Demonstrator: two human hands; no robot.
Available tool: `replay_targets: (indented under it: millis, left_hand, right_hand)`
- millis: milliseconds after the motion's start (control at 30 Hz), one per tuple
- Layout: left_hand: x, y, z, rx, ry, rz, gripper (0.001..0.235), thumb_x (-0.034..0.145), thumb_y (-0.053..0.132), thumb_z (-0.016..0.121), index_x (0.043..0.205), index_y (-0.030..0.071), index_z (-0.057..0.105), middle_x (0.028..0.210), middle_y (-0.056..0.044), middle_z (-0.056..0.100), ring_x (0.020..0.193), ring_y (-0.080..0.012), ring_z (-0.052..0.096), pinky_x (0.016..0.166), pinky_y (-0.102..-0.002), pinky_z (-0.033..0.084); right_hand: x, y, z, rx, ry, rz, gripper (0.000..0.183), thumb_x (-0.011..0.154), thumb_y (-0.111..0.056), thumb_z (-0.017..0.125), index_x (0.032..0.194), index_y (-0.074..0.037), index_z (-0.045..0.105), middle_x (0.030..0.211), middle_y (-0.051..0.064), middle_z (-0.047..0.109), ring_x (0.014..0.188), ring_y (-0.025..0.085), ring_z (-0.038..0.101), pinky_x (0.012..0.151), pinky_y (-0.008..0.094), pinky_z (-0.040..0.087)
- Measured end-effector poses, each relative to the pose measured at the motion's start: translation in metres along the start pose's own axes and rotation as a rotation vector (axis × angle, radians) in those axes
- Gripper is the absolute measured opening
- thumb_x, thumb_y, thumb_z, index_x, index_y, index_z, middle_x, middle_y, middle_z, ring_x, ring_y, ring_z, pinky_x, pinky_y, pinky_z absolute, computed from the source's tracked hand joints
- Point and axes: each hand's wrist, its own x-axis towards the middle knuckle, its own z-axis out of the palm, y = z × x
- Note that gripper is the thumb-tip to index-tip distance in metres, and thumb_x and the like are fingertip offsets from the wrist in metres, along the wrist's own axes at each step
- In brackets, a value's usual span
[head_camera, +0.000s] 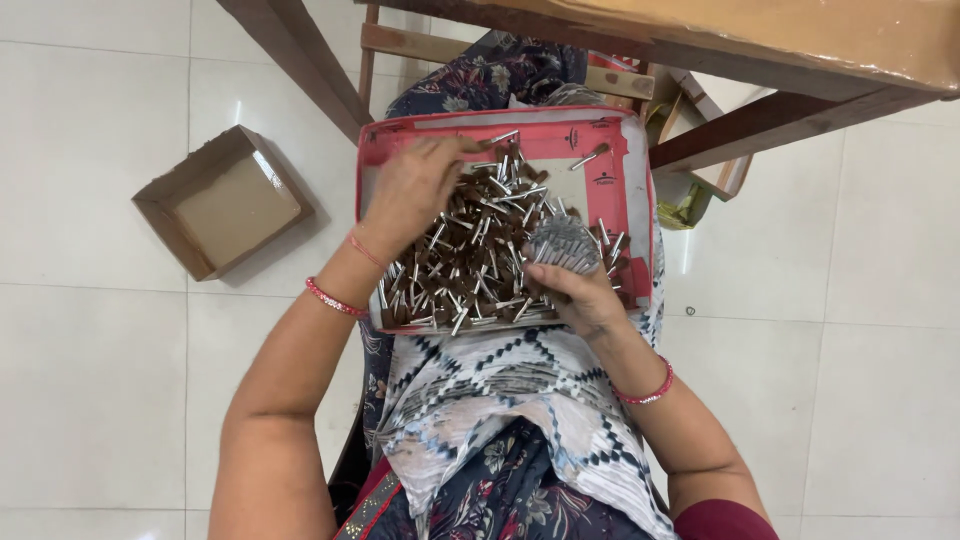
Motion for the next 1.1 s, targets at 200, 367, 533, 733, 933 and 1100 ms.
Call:
replay_targets:
  millis: [200,367,533,733,933,1100]
  left_hand:
    - [-0.010,-0.036,0.004,0.148,-0.006,0.201,0.023,0.086,0.011,0.071,0.108,0.005,0.065,0.100,-0.013,0.066,0.094,-0.0355,0.068,0.076,-0.045,0.056]
    - [0.003,0.033,-0.033,-0.186,-0.062,0.210,0.015,0.091,0.004,0.071,0.106,0.005,0.069,0.100,-0.014,0.064,0.089,-0.0332,0.067,0.077,-0.042,0.056]
    - [0.018,0.062,-0.024,-0.274,-0.193,0.295,0.016,0.089,0.005,0.074,0.104,0.005,0.069,0.096,-0.014,0.066,0.089,-0.0349,0.068,0.077,-0.044,0.055]
    - [0.026,0.014,0.022,-0.339,-0.138,-0.077,0.017,0.095,0.010,0.072,0.107,0.003,0.063,0.102,-0.012,0.074,0.093,-0.0315,0.073,0.078,-0.043,0.058]
    - [0.020,0.005,0.038,0.151,-0.088,0.067,0.035,0.084,-0.005,0.071,0.116,0.004,0.060,0.107,-0.018,0.069,0.103,-0.0370,0.068,0.083,-0.048,0.055]
    - [0.002,0.069,-0.010,-0.210,0.075,0.234,0.020,0.090,0.003,0.070,0.109,0.003,0.064,0.108,-0.013,0.067,0.103,-0.0303,0.068,0.088,-0.040,0.058]
  right_hand:
    - [0.014,-0.014,0.000,0.017,0.110,-0.167,0.036,0.085,0.007,0.078,0.119,-0.001,0.068,0.109,0.009,0.075,0.097,0.017,0.072,0.086,0.032,0.061]
    - [0.028,-0.024,0.012,-0.107,0.064,-0.323,0.035,0.088,0.010,0.078,0.120,0.000,0.068,0.111,0.008,0.075,0.099,0.017,0.072,0.092,0.031,0.060]
    - [0.034,-0.023,0.022,-0.103,-0.064,-0.288,0.034,0.086,0.006,0.077,0.118,-0.002,0.068,0.111,0.006,0.074,0.102,0.015,0.072,0.095,0.030,0.061]
    - [0.039,-0.015,-0.003,0.063,0.030,-0.148,0.026,0.090,0.002,0.077,0.115,-0.002,0.070,0.102,0.009,0.075,0.093,0.019,0.072,0.084,0.035,0.062]
    - [0.039,-0.014,-0.010,0.134,0.123,-0.111,0.027,0.088,0.000,0.078,0.113,-0.002,0.070,0.101,0.009,0.077,0.093,0.019,0.074,0.087,0.035,0.061]
    - [0.042,-0.001,-0.022,0.194,0.135,0.045,0.023,0.087,-0.008,0.080,0.108,-0.005,0.073,0.099,0.008,0.077,0.090,0.019,0.074,0.085,0.035,0.062]
